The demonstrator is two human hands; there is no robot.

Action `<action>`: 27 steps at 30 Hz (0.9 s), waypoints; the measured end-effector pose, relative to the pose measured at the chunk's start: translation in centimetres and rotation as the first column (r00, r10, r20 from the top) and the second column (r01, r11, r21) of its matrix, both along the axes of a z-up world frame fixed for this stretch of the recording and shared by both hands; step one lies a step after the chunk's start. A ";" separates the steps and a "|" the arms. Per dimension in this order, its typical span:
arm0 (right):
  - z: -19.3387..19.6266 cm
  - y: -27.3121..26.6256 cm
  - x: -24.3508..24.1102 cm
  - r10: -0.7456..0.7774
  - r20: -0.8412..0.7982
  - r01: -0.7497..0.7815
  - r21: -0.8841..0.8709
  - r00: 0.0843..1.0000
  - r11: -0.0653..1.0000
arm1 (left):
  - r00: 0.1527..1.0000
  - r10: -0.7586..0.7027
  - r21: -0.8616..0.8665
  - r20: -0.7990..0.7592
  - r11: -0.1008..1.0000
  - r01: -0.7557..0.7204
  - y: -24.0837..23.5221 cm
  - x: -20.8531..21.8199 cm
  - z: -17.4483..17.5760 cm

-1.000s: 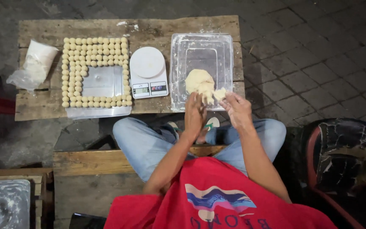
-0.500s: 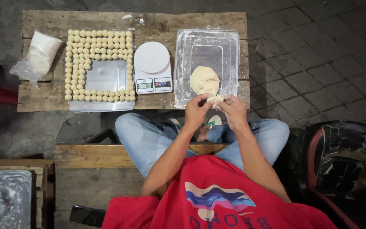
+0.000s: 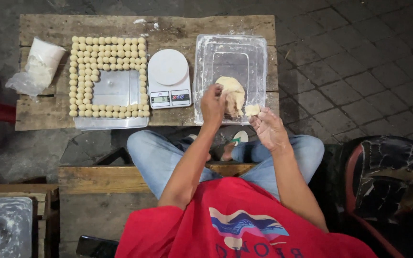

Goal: The person sits cross-legged and repeatedly pinches off small pieces of dough from a larger mass. They roll each piece into a ball between their palms, place it on a digital scale to check the weight, and then arrange the finished balls in a tray. The process is repeated continuously.

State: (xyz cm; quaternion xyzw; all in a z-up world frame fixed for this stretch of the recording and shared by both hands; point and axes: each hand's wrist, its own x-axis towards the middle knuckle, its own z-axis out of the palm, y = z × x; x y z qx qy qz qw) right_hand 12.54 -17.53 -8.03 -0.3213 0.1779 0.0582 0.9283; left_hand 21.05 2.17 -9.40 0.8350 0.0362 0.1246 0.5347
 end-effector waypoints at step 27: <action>3.6 4.1 -1.3 -0.185 0.069 0.171 -0.766 0.980 0.620 | 0.938 -0.175 -0.911 -0.298 0.345 -0.225 -0.3 -5.1 -1.4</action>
